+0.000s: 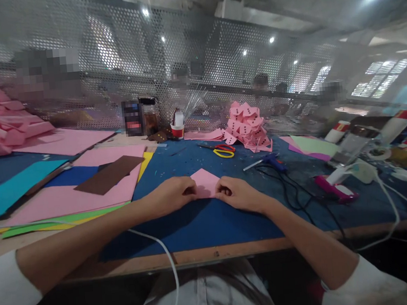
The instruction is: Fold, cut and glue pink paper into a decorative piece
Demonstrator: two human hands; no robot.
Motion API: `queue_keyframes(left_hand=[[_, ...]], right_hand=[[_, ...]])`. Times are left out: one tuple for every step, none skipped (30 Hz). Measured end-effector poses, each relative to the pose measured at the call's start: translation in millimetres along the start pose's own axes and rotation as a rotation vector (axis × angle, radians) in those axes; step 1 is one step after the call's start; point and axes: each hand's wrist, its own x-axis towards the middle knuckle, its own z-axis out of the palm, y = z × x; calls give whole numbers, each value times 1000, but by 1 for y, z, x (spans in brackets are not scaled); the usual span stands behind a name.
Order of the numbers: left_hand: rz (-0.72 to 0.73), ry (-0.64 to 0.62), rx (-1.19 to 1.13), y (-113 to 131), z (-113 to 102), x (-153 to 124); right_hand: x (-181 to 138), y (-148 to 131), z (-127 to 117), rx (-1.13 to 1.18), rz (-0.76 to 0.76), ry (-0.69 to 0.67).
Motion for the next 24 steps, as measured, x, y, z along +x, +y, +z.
queue_keyframes(left_hand=[[1,-1,-1,-1,1,0],[-1,3,-5,-3,2,0],[-5,9,-11,-3,3,0],[-8,14,-19,-4,3,-1],[-13,19,-29,-4,3,-2],[-18,20,-40,-4,3,-2],[-22,17,-53,-3,3,-2],[-26,15,-68,-3,3,-2],[-28,10,-80,-3,3,-2],[-33,5,-87,-2,3,-2],[-38,-1,-90,-2,2,-2],[-43,-8,-90,-2,2,-1],[-48,-9,-89,-2,3,-2],[-52,-5,-90,-2,3,-2],[-51,6,-92,-2,4,-2],[-47,20,-97,-2,4,-3],[-40,34,-102,-2,5,-3],[-36,44,-106,-3,5,-4],[-32,47,-108,-3,6,-4],[-30,42,-112,-3,6,-4],[-30,36,-116,-3,5,-4],[-30,32,-118,-3,5,-4],[-31,32,-121,-3,5,-3],[-32,36,-124,-3,4,-3]], right_hand=[[0,0,0,1,-4,2],[0,1,0,1,-8,3],[0,1,0,-1,-11,4],[0,2,0,-4,-13,3],[1,2,0,-5,-14,0],[1,2,-1,-6,-13,-3],[1,1,-1,-6,-11,-8],[1,0,-2,-5,-9,-11],[2,-1,-2,-3,-9,-12],[2,-3,-2,-4,-10,-12],[3,-4,-2,-6,-14,-10],[5,-6,-1,-12,-23,-10],[6,-8,0,-19,-36,-10],[8,-10,2,-29,-48,-9],[10,-11,4,-41,-58,-3],[12,-12,7,-51,-62,5],[14,-13,9,-58,-57,12],[16,-13,11,-59,-43,18],[18,-13,13,-56,-25,18],[19,-14,14,-49,-6,13],[20,-14,15,-41,9,6],[20,-14,15,-35,19,0],[19,-14,15,-34,23,0],[19,-15,15,-37,24,3]])
